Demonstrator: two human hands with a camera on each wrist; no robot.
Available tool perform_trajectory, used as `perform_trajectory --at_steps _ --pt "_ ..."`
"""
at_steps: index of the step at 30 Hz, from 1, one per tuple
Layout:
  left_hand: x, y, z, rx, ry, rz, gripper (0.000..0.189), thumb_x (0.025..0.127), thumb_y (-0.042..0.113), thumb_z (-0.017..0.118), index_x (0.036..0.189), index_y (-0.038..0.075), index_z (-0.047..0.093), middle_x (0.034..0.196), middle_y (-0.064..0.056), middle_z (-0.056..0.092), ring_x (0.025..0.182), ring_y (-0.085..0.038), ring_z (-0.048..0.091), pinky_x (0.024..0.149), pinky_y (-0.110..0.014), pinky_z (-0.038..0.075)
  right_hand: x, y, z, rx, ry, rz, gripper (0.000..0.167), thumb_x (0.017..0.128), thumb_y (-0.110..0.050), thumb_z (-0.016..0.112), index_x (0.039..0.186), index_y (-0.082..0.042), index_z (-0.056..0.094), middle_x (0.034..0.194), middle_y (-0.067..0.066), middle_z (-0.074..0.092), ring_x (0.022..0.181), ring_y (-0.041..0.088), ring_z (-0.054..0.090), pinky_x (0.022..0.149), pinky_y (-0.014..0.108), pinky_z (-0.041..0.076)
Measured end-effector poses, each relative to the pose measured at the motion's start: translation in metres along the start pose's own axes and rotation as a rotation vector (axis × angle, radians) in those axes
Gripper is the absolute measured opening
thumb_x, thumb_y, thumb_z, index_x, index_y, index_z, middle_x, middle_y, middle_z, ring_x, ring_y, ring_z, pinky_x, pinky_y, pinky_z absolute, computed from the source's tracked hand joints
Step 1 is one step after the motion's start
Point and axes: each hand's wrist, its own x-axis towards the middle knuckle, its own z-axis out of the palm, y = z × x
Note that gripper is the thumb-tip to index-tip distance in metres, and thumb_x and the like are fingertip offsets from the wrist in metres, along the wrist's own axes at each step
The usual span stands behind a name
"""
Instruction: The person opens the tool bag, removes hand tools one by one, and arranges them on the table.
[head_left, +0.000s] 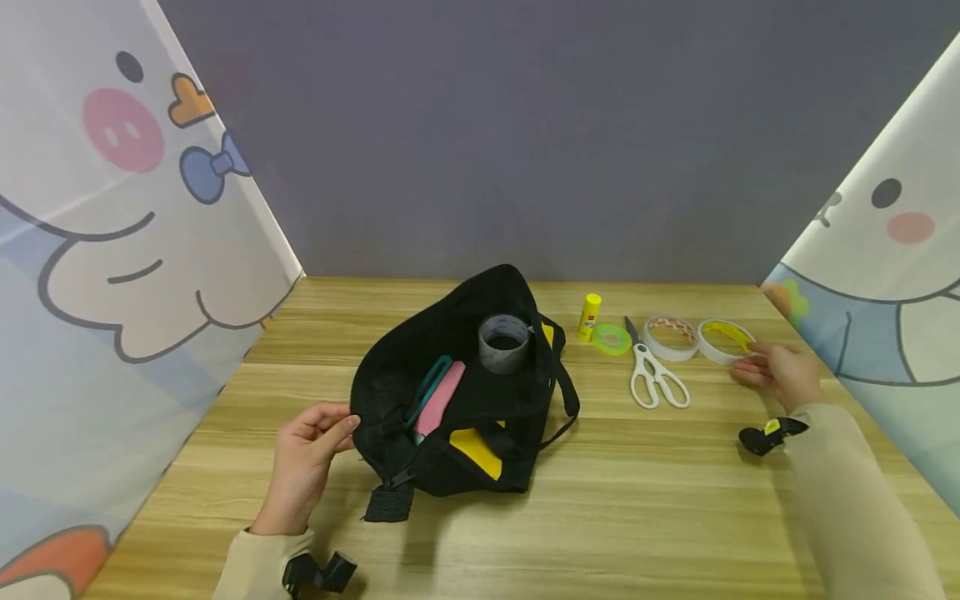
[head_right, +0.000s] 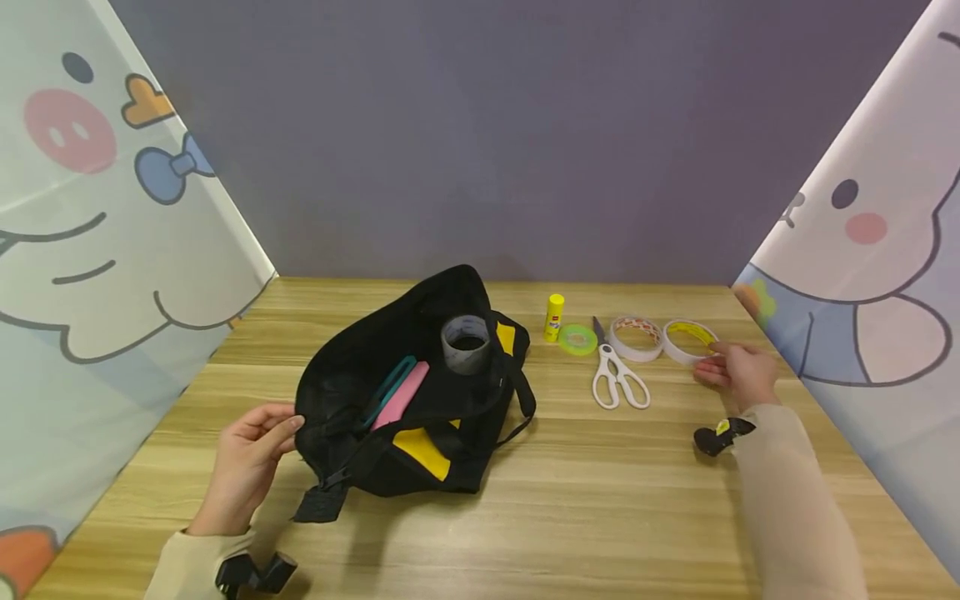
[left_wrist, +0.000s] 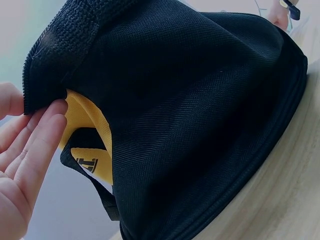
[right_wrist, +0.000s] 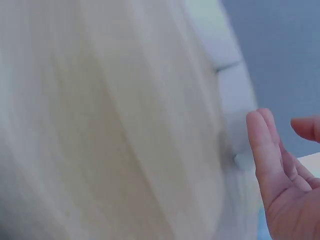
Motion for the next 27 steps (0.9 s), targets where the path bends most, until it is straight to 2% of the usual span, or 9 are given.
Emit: perform_trajectory --at_steps 6,11,20,27 --pt "0.000 0.000 0.000 0.017 0.007 -0.012 0.036 0.089 -0.020 0.057 0.089 0.010 0.074 0.083 0.001 0.072 0.070 -0.007 0.064 0.059 -0.021 0.058 -0.009 -0.008 0.015 0.021 -0.046 -0.038 0.032 0.099 0.000 0.052 0.074 -0.009 0.070 0.068 0.013 0.069 0.061 0.023 0.072 0.061 0.031 0.061" --pt "0.000 0.000 0.000 0.028 0.008 -0.021 0.034 0.089 -0.020 0.057 0.089 0.010 0.074 0.082 0.001 0.072 0.071 -0.007 0.064 0.060 -0.021 0.058 -0.014 -0.016 0.033 0.013 -0.157 -0.068 0.027 0.101 -0.003 0.053 0.081 -0.012 0.069 0.075 0.012 0.068 0.067 0.022 0.072 0.065 0.030 0.061" --pt "0.000 0.000 0.001 0.027 0.007 -0.017 0.034 0.089 -0.020 0.057 0.089 0.010 0.074 0.082 0.001 0.072 0.070 -0.007 0.064 0.059 -0.021 0.058 -0.024 -0.030 0.085 0.030 -0.285 -0.132 0.015 0.100 -0.001 0.056 0.089 -0.007 0.066 0.076 0.011 0.066 0.070 0.021 0.071 0.066 0.029 0.061" --pt "0.000 0.001 0.001 0.023 0.015 -0.026 0.034 0.089 -0.020 0.057 0.088 0.010 0.074 0.082 0.000 0.072 0.070 -0.008 0.064 0.060 -0.021 0.058 -0.032 -0.039 0.125 0.000 -0.341 -0.127 0.013 0.100 -0.005 0.057 0.092 -0.008 0.066 0.077 0.012 0.066 0.070 0.021 0.071 0.067 0.029 0.061"
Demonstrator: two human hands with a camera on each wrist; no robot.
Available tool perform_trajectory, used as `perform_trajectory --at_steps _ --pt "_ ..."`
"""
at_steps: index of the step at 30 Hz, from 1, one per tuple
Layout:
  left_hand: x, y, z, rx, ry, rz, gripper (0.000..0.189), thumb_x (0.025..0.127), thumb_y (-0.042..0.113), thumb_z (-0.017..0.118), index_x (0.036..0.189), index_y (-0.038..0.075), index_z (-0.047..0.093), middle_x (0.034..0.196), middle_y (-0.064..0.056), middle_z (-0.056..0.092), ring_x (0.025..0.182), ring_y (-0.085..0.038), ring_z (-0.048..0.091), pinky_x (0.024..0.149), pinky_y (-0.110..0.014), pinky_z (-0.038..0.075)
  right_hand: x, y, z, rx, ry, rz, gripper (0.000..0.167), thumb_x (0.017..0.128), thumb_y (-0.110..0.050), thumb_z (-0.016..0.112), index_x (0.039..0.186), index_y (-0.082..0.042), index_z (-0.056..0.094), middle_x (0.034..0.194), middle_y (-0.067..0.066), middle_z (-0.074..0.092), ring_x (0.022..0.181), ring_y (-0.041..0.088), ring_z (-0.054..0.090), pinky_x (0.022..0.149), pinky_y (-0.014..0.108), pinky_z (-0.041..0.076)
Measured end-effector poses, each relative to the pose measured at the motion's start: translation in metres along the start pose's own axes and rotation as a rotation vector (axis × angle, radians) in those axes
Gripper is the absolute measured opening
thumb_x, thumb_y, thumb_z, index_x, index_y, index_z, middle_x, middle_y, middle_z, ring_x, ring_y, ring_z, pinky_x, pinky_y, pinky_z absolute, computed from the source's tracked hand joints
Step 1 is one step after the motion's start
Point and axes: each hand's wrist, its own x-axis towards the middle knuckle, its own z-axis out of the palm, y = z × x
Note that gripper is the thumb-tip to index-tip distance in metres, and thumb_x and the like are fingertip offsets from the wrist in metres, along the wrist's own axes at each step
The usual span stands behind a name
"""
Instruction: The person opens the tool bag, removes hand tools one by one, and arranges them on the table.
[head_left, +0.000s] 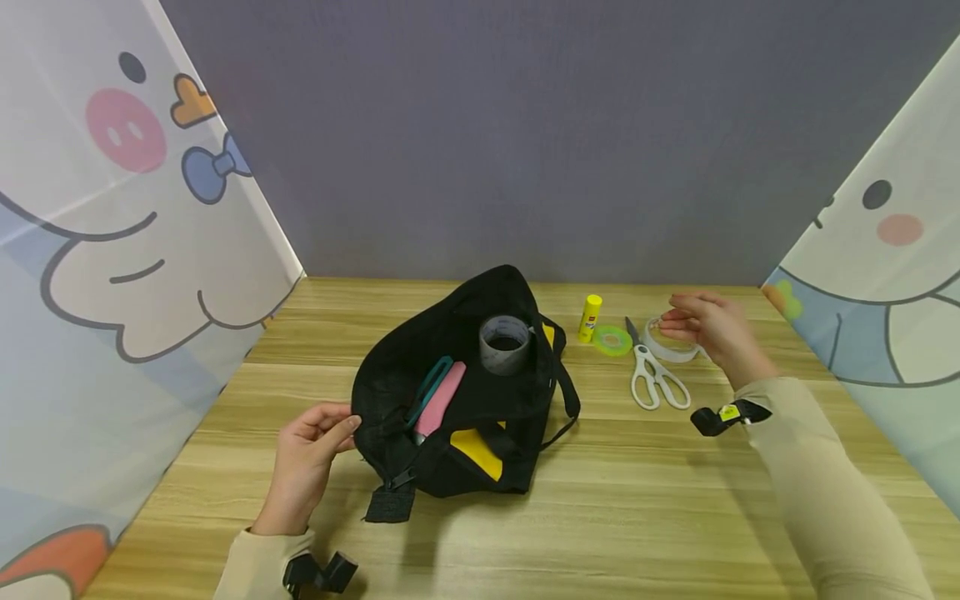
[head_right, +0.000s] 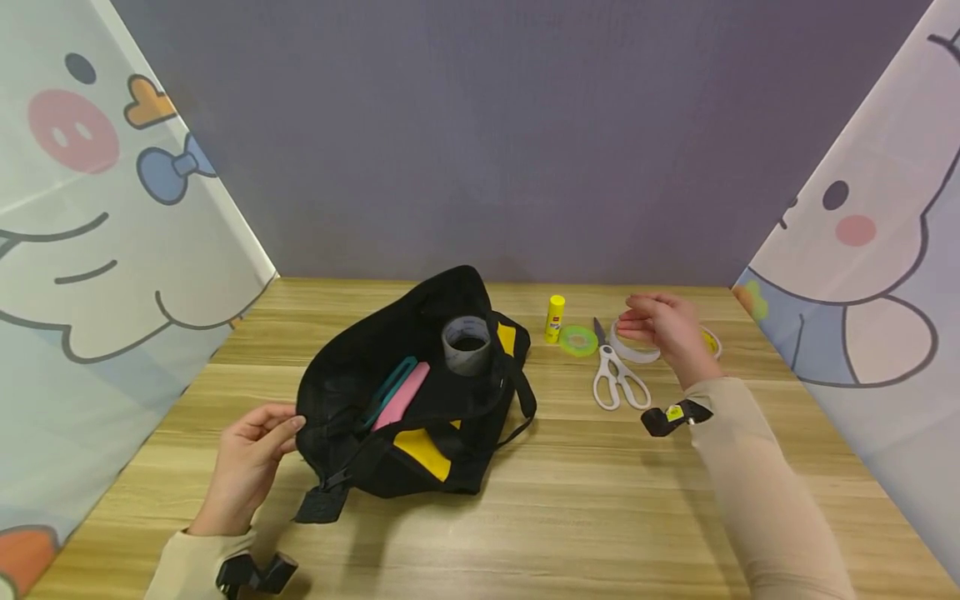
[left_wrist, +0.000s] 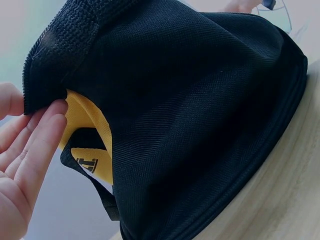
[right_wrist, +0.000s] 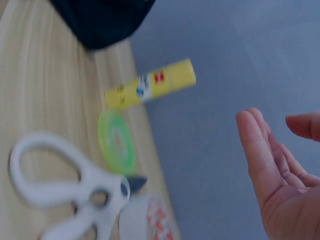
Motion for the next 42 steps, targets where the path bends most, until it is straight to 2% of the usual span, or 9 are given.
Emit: perform_trajectory --at_steps 6,11,20,28,33,42 --pt "0.000 0.000 0.000 -0.002 -0.003 0.003 0.033 0.089 -0.019 0.058 0.089 0.010 0.074 0.082 0.000 0.072 0.071 -0.008 0.064 0.060 -0.021 0.058 0.005 -0.003 0.029 -0.027 -0.033 -0.023 0.003 0.099 -0.005 0.060 0.100 -0.004 0.062 0.076 0.012 0.067 0.067 0.022 0.071 0.066 0.031 0.061" --pt "0.001 -0.001 -0.001 -0.007 -0.004 0.002 0.034 0.089 -0.019 0.057 0.089 0.010 0.074 0.082 0.000 0.072 0.071 -0.008 0.065 0.060 -0.022 0.058 0.007 -0.008 0.057 -0.070 -0.051 -0.007 0.015 0.098 -0.008 0.062 0.109 -0.001 0.055 0.076 0.011 0.068 0.067 0.021 0.071 0.065 0.031 0.061" --pt "0.002 -0.002 -0.001 -0.040 -0.022 0.040 0.037 0.088 -0.023 0.055 0.090 0.008 0.074 0.082 -0.001 0.072 0.069 -0.008 0.066 0.058 -0.022 0.058 0.016 -0.008 0.107 -0.076 -0.129 -0.027 0.006 0.099 -0.005 0.059 0.105 -0.004 0.062 0.076 0.011 0.070 0.067 0.021 0.072 0.067 0.034 0.062" --pt "0.001 -0.002 -0.001 -0.039 -0.025 0.044 0.038 0.087 -0.024 0.054 0.090 0.008 0.074 0.082 -0.001 0.072 0.069 -0.008 0.066 0.058 -0.022 0.058 0.024 -0.004 0.151 -0.021 -0.210 -0.073 0.010 0.099 -0.001 0.056 0.100 -0.006 0.066 0.075 0.012 0.070 0.065 0.022 0.071 0.066 0.034 0.062" --pt "0.001 -0.002 0.000 -0.035 -0.031 0.046 0.036 0.088 -0.023 0.055 0.090 0.007 0.074 0.082 -0.002 0.073 0.070 -0.009 0.066 0.058 -0.022 0.058 0.026 -0.006 0.180 -0.010 -0.253 -0.087 0.009 0.099 -0.001 0.057 0.105 -0.002 0.063 0.075 0.012 0.069 0.066 0.023 0.071 0.067 0.036 0.062" --pt "0.001 -0.002 0.000 -0.019 -0.025 0.040 0.035 0.088 -0.022 0.055 0.089 0.007 0.074 0.081 -0.002 0.072 0.070 -0.009 0.066 0.058 -0.023 0.058 0.035 0.001 0.226 -0.037 -0.315 -0.088 0.016 0.098 0.001 0.056 0.113 0.006 0.059 0.078 0.012 0.069 0.067 0.021 0.071 0.068 0.036 0.062"
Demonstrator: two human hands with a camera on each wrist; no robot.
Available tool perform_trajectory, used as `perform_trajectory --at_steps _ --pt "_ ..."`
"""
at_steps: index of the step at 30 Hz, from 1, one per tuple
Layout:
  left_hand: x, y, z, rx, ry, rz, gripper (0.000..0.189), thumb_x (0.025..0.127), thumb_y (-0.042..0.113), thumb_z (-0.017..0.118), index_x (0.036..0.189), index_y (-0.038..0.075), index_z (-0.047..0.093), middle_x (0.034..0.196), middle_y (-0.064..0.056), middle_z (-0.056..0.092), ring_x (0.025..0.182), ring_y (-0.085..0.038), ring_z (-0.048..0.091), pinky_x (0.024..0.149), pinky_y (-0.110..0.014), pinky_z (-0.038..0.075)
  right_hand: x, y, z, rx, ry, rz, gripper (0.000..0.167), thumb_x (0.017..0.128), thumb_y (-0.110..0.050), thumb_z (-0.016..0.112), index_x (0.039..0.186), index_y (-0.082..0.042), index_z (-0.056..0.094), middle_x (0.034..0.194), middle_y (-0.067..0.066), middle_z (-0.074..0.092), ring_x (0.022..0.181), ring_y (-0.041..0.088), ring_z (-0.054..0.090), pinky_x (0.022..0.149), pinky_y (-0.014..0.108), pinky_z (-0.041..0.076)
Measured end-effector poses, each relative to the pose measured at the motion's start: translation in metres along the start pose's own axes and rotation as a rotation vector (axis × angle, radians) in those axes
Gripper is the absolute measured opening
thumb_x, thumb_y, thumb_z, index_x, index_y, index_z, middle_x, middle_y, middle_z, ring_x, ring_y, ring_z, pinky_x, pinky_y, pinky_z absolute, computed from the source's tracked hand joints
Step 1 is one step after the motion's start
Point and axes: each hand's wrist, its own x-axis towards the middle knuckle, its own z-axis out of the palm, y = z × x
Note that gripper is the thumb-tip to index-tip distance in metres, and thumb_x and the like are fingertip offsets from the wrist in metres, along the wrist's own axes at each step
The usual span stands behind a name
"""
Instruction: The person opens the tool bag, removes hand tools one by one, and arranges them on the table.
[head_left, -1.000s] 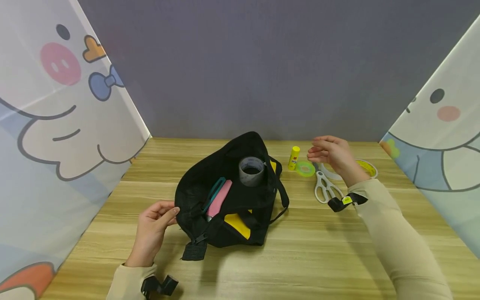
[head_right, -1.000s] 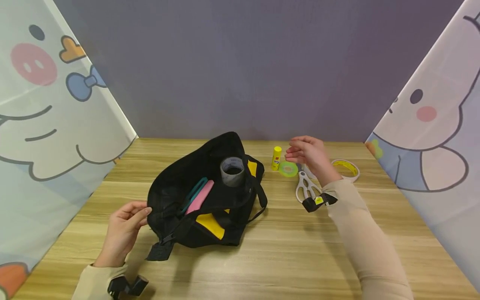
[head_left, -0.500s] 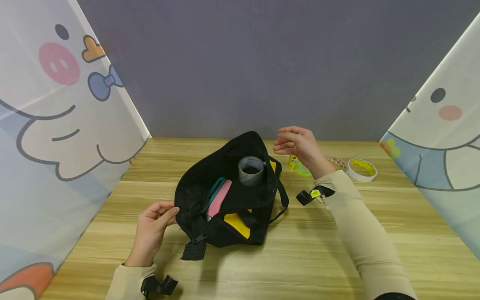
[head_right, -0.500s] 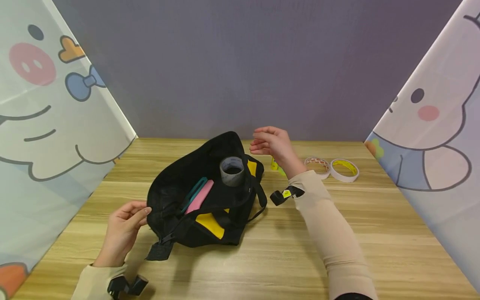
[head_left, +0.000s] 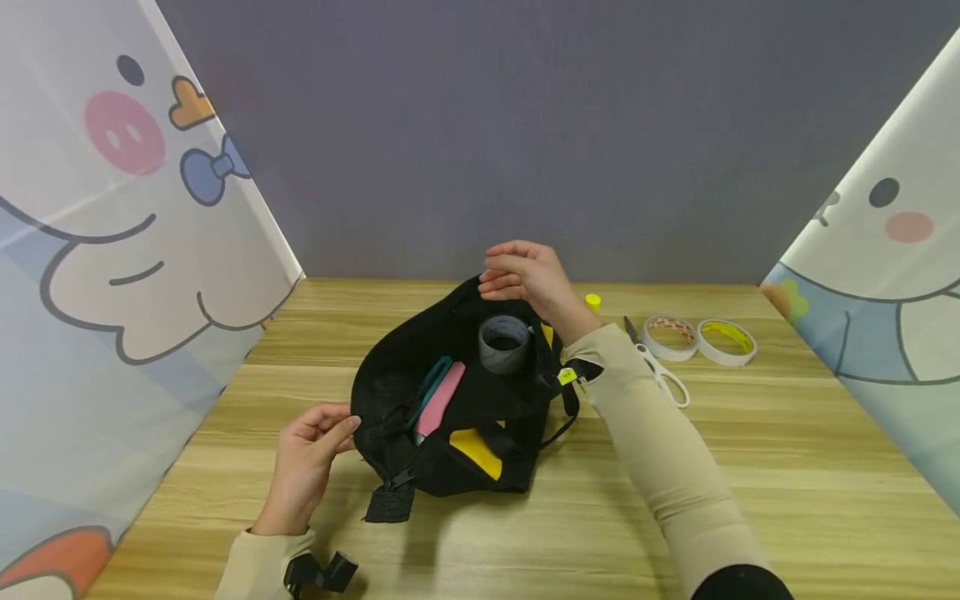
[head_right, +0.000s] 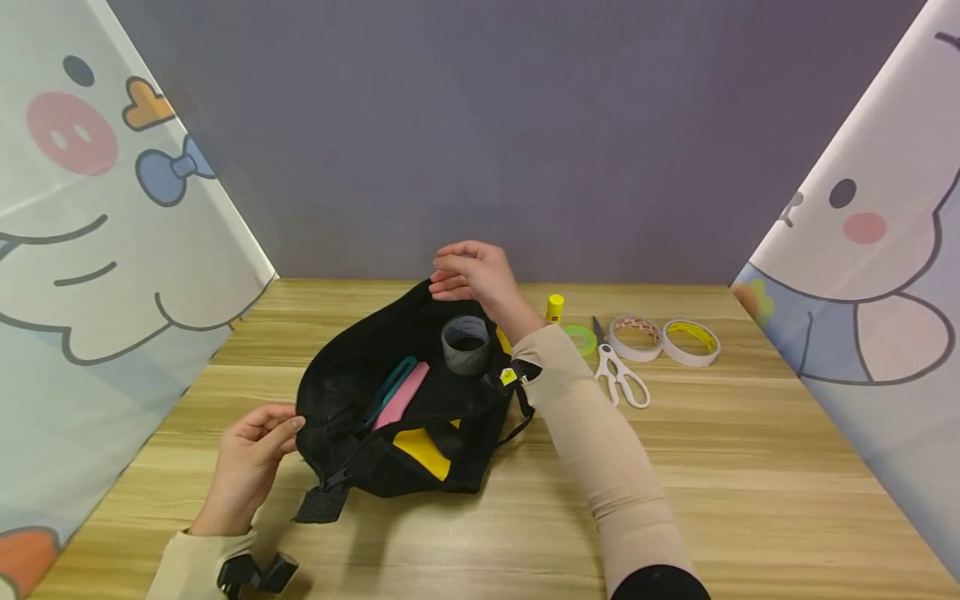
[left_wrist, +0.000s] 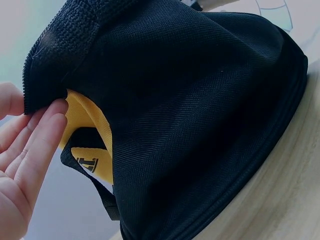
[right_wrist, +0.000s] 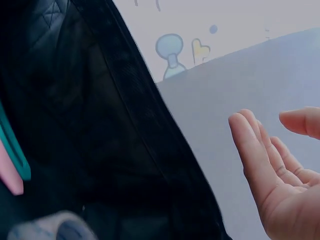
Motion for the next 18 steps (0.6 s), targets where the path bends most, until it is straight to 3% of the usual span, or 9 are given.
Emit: perform_trajectory --at_steps 5,9,13,18 --pt "0.000 0.000 0.001 0.003 0.001 -0.002 0.034 0.088 -0.022 0.056 0.090 0.006 0.074 0.082 -0.002 0.072 0.070 -0.009 0.066 0.058 -0.023 0.059 0.010 0.012 0.013 -0.017 -0.037 0.032 0.015 0.097 0.002 0.058 0.111 0.007 0.061 0.078 0.012 0.069 0.066 0.021 0.070 0.067 0.036 0.062" --pt "0.000 0.000 0.001 0.007 -0.002 -0.001 0.032 0.088 -0.022 0.056 0.090 0.005 0.074 0.081 -0.002 0.072 0.071 -0.010 0.066 0.058 -0.024 0.059 0.015 0.023 0.015 -0.097 -0.081 0.119 0.019 0.096 0.002 0.058 0.114 0.010 0.060 0.079 0.014 0.069 0.066 0.022 0.070 0.071 0.040 0.062" --pt "-0.001 0.000 0.000 0.007 -0.001 0.000 0.032 0.088 -0.022 0.056 0.090 0.005 0.074 0.081 -0.003 0.072 0.070 -0.010 0.066 0.058 -0.024 0.059 0.019 0.033 0.013 -0.258 -0.146 0.219 0.028 0.095 0.002 0.061 0.121 0.014 0.059 0.086 0.020 0.070 0.068 0.022 0.070 0.081 0.050 0.058" --pt "0.000 0.000 0.000 -0.001 -0.001 0.006 0.033 0.088 -0.022 0.056 0.090 0.005 0.074 0.081 -0.002 0.072 0.070 -0.010 0.066 0.058 -0.023 0.059 0.022 0.043 0.011 -0.536 -0.225 0.272 0.029 0.094 0.000 0.064 0.120 0.013 0.063 0.099 0.025 0.070 0.081 0.033 0.071 0.082 0.046 0.059"
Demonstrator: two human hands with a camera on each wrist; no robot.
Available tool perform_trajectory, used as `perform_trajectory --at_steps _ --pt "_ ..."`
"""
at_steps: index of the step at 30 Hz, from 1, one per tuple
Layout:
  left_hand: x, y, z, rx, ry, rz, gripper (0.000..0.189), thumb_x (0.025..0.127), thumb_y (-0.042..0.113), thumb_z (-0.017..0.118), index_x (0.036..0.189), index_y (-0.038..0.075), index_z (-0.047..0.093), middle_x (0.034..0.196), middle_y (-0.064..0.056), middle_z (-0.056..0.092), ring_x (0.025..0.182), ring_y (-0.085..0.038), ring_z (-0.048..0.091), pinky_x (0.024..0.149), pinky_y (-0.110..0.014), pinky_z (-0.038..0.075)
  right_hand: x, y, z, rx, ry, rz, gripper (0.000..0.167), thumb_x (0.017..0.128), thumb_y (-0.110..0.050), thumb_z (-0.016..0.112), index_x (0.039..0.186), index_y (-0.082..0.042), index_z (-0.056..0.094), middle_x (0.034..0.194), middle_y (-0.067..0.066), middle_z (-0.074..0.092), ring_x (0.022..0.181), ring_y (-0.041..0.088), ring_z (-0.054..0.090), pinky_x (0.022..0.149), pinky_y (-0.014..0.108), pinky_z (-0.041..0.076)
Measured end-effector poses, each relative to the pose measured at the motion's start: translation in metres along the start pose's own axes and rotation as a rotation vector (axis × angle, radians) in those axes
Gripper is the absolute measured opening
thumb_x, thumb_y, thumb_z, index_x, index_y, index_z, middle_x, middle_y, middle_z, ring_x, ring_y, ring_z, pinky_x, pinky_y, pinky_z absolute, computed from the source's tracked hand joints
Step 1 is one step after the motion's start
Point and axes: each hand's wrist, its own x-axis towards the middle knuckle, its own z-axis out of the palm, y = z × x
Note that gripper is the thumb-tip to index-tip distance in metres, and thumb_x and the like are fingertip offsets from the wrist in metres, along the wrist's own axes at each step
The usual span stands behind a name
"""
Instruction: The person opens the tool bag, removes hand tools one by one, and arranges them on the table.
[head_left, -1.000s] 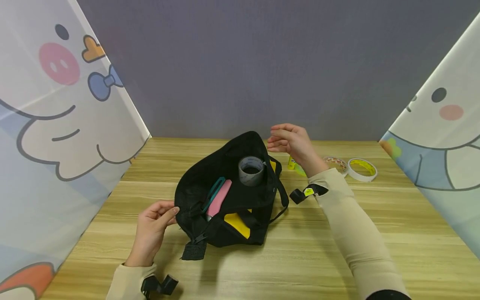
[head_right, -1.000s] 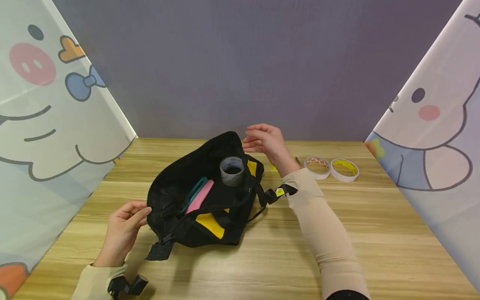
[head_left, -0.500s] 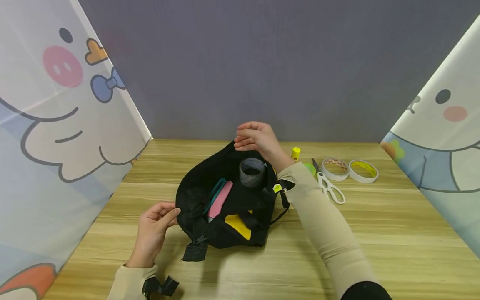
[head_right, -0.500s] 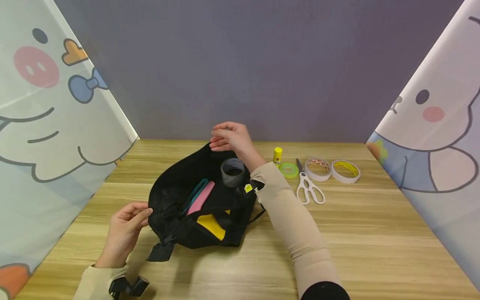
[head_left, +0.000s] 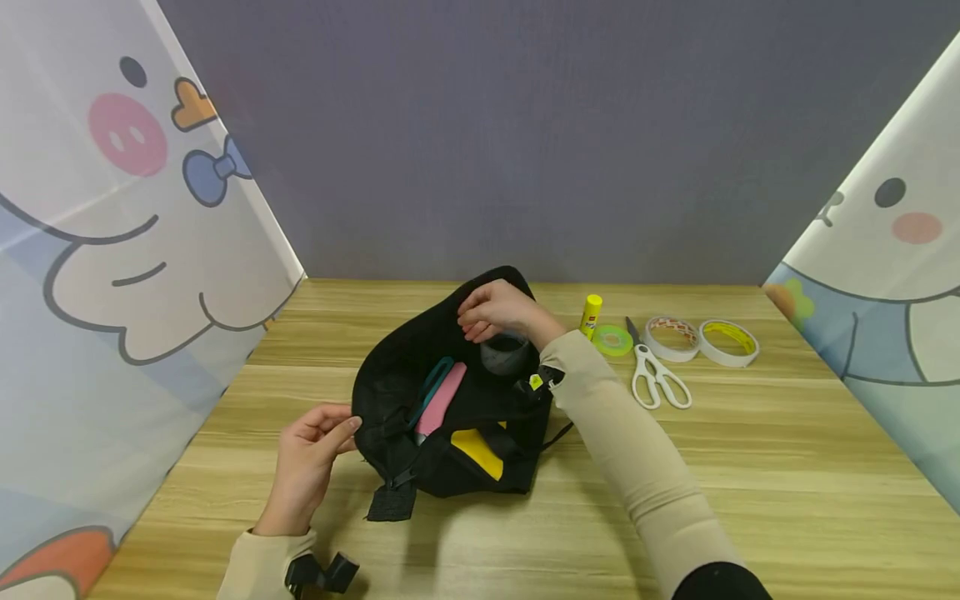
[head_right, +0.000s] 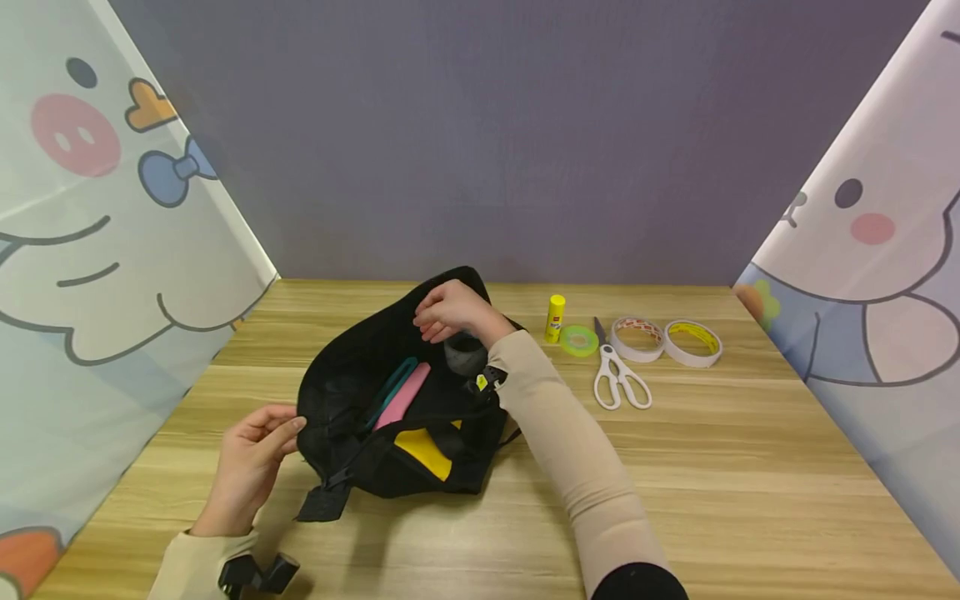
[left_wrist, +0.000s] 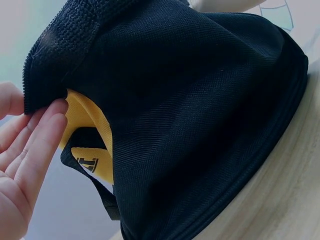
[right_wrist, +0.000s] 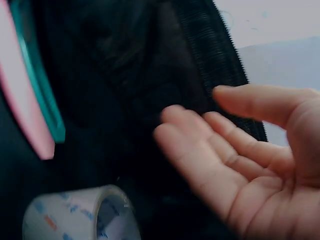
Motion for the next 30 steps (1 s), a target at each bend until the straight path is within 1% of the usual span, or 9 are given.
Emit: perform_trajectory --at_steps 3,6,9,12,15,17,23,28,30 --pt "0.000 0.000 0.000 -0.003 0.005 0.000 0.034 0.088 -0.023 0.056 0.090 0.006 0.074 0.081 -0.002 0.072 0.070 -0.010 0.066 0.058 -0.023 0.059 0.001 0.002 0.001 -0.194 0.002 0.035 0.029 0.093 -0.003 0.065 0.119 0.010 0.065 0.103 0.023 0.071 0.088 0.033 0.071 0.076 0.037 0.061" --pt "-0.001 0.000 -0.001 -0.005 0.010 -0.006 0.034 0.088 -0.022 0.055 0.089 0.006 0.074 0.081 -0.002 0.072 0.069 -0.010 0.066 0.057 -0.023 0.059 0.004 0.004 0.003 -0.416 0.028 0.092 0.029 0.093 -0.007 0.069 0.119 0.006 0.067 0.100 0.018 0.072 0.083 0.026 0.070 0.072 0.029 0.060" --pt "-0.001 0.001 -0.001 -0.005 0.013 -0.008 0.035 0.088 -0.023 0.055 0.089 0.007 0.073 0.081 -0.002 0.072 0.068 -0.009 0.066 0.057 -0.023 0.059 0.005 0.005 0.005 -0.634 0.029 0.134 0.028 0.093 -0.012 0.071 0.117 0.001 0.069 0.108 0.015 0.070 0.090 0.023 0.067 0.076 0.030 0.057" --pt "0.000 0.001 -0.001 -0.004 0.010 -0.009 0.034 0.088 -0.023 0.055 0.090 0.006 0.074 0.082 -0.002 0.072 0.068 -0.009 0.066 0.058 -0.023 0.059 0.005 0.005 0.006 -0.748 0.006 0.145 0.030 0.092 -0.016 0.071 0.118 -0.001 0.069 0.117 0.013 0.067 0.100 0.025 0.064 0.083 0.033 0.055" --pt "0.000 0.001 -0.001 -0.007 0.010 -0.011 0.034 0.088 -0.022 0.055 0.090 0.006 0.074 0.081 -0.002 0.072 0.067 -0.009 0.066 0.058 -0.023 0.059 0.004 0.007 0.006 -0.729 -0.029 0.145 0.033 0.092 -0.015 0.072 0.120 0.001 0.068 0.113 0.013 0.067 0.096 0.024 0.065 0.081 0.034 0.055" --pt "0.000 0.001 -0.001 -0.009 0.010 -0.012 0.034 0.088 -0.023 0.055 0.090 0.006 0.073 0.081 -0.002 0.072 0.067 -0.009 0.066 0.058 -0.023 0.059 0.004 0.008 0.007 -0.659 -0.061 0.148 0.032 0.092 -0.015 0.072 0.120 0.001 0.068 0.105 0.012 0.069 0.089 0.022 0.067 0.078 0.033 0.057" --pt "0.000 0.002 -0.001 -0.015 0.010 -0.017 0.034 0.088 -0.022 0.055 0.090 0.006 0.073 0.081 -0.002 0.072 0.067 -0.009 0.066 0.058 -0.023 0.059 0.004 0.012 0.007 -0.482 -0.152 0.143 0.021 0.087 -0.009 0.075 0.106 -0.001 0.072 0.083 0.010 0.072 0.077 0.021 0.070 0.072 0.033 0.060" --pt "0.000 0.002 -0.001 -0.025 0.003 -0.009 0.035 0.088 -0.023 0.054 0.090 0.006 0.073 0.082 -0.002 0.072 0.067 -0.009 0.066 0.058 -0.023 0.059 0.005 0.015 0.012 -0.536 -0.135 0.139 0.002 0.086 -0.002 0.071 0.088 -0.001 0.071 0.074 0.007 0.068 0.067 0.017 0.065 0.068 0.031 0.059" --pt "0.000 0.002 -0.001 -0.029 -0.003 -0.005 0.035 0.088 -0.023 0.054 0.090 0.005 0.073 0.082 -0.003 0.072 0.068 -0.010 0.066 0.058 -0.023 0.059 0.006 0.016 0.015 -0.579 -0.133 0.146 0.008 0.086 -0.001 0.071 0.078 -0.003 0.069 0.071 0.006 0.066 0.065 0.016 0.062 0.065 0.031 0.058"
